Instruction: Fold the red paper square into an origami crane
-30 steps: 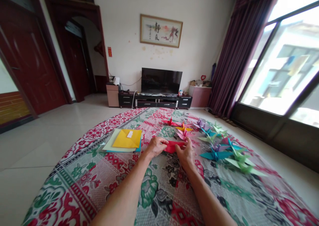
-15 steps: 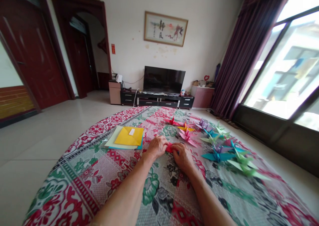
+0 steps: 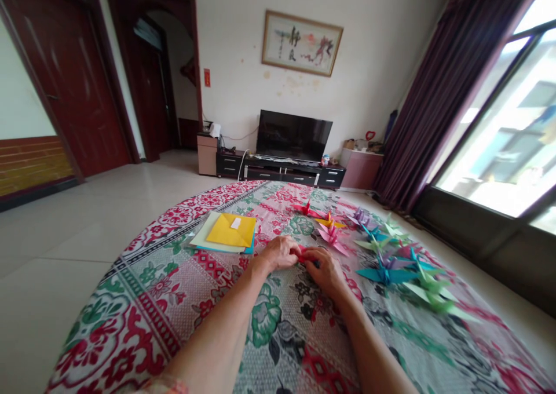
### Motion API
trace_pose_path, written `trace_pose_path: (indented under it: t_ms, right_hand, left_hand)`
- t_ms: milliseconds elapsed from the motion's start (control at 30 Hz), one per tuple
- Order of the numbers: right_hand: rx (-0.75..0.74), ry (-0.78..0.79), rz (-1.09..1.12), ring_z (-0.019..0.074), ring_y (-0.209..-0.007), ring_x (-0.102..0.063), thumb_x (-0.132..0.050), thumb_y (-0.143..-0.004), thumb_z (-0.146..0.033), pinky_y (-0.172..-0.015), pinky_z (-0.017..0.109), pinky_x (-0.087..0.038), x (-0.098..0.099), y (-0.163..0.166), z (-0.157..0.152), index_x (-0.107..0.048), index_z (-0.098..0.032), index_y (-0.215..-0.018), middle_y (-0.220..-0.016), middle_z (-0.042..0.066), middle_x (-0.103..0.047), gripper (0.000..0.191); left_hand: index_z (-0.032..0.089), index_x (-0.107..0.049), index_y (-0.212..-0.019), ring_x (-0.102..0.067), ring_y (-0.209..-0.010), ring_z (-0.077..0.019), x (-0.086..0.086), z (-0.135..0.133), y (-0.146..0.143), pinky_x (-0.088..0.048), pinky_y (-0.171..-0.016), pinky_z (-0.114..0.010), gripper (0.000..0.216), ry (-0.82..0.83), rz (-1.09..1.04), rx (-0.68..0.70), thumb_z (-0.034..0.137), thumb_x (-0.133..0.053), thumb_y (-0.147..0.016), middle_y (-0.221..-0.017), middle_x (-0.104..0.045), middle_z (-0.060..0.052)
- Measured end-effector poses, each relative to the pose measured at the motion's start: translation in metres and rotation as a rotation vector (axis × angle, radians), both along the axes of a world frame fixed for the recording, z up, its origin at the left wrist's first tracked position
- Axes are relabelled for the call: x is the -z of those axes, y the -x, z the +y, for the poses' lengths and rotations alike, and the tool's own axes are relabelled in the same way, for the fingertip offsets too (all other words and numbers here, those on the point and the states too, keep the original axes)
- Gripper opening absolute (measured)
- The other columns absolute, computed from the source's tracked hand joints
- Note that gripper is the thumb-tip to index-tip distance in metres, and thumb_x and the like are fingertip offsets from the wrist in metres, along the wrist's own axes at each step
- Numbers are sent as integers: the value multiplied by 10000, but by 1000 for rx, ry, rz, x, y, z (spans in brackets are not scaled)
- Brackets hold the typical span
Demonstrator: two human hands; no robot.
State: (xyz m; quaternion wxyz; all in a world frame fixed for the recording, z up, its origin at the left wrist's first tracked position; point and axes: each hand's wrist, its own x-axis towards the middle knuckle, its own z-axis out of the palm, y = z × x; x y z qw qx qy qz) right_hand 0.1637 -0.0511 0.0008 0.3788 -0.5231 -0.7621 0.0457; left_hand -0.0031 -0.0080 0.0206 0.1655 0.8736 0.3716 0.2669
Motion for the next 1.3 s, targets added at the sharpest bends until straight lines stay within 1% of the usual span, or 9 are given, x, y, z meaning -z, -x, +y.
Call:
trace_pose_path:
  t_ms: [100,200,333,500,633,767,933,1133,1300]
  right_hand:
    - [-12,9,18,195,-897,-605,-546,-727,-191,-845,344,-450,4,-2,4,-696,-235,-802,-943,43,-682,173]
    - [-14,13,25,191,-892,-606,-552,-734,-203,-845,344,-451,5,-3,5,-698,-239,-795,-938,39,-682,162]
    - [-16,3,19,187,-894,-606,-544,-752,-211,-837,336,-454,2,-2,2,-704,-240,-799,-947,43,-681,170]
    - [-7,-1,10,187,-895,-606,-532,-769,-229,-843,342,-448,-1,-2,-1,-709,-251,-806,-964,41,-677,183]
    - [2,-8,-4,191,-897,-596,-528,-775,-228,-836,342,-446,2,-1,1,-703,-241,-798,-959,47,-673,177]
    - [15,-5,-35,192,-918,-585,-505,-773,-190,-845,337,-435,2,-1,0,-692,-235,-801,-972,44,-665,194]
    - [3,33,-13,184,-889,-593,-486,-706,-107,-841,324,-435,-1,-3,-1,-687,-226,-805,-951,38,-672,254]
    - [11,21,-7,179,-797,-601,-528,-700,-135,-784,309,-449,-3,-2,-1,-689,-225,-793,-856,38,-680,206]
    - [2,5,-21,184,-797,-596,-556,-731,-184,-778,315,-444,0,-2,0,-700,-241,-800,-846,41,-679,170]
  left_hand:
    - [212,-735,-777,-547,-674,-144,4,4,3,-442,-669,-234,198,32,-45,9,190,-575,-662,-741,-611,-28]
    - [220,-737,-801,-552,-696,-152,6,6,3,-436,-682,-242,222,25,-40,16,192,-554,-679,-750,-614,-32]
    - [230,-737,-816,-557,-727,-161,8,7,2,-433,-702,-248,248,-15,-26,44,178,-525,-698,-771,-629,-42]
    - [230,-733,-808,-549,-718,-153,10,8,1,-435,-707,-246,242,-37,-6,20,194,-512,-716,-763,-619,-38]
    - [232,-726,-813,-547,-727,-155,7,6,2,-435,-710,-247,252,-58,24,27,187,-498,-715,-771,-610,-36]
    - [220,-719,-811,-551,-729,-176,2,2,1,-434,-704,-267,260,-95,74,48,160,-486,-712,-747,-600,-49]
    - [204,-709,-803,-557,-739,-185,-3,0,2,-436,-695,-278,251,-117,122,54,155,-471,-739,-787,-599,-59]
    - [205,-713,-794,-557,-751,-163,-2,1,6,-430,-711,-246,238,-117,80,54,151,-490,-729,-765,-593,-43]
    - [212,-720,-811,-557,-742,-151,-3,0,7,-433,-702,-233,220,-82,60,57,182,-519,-727,-785,-603,-42]
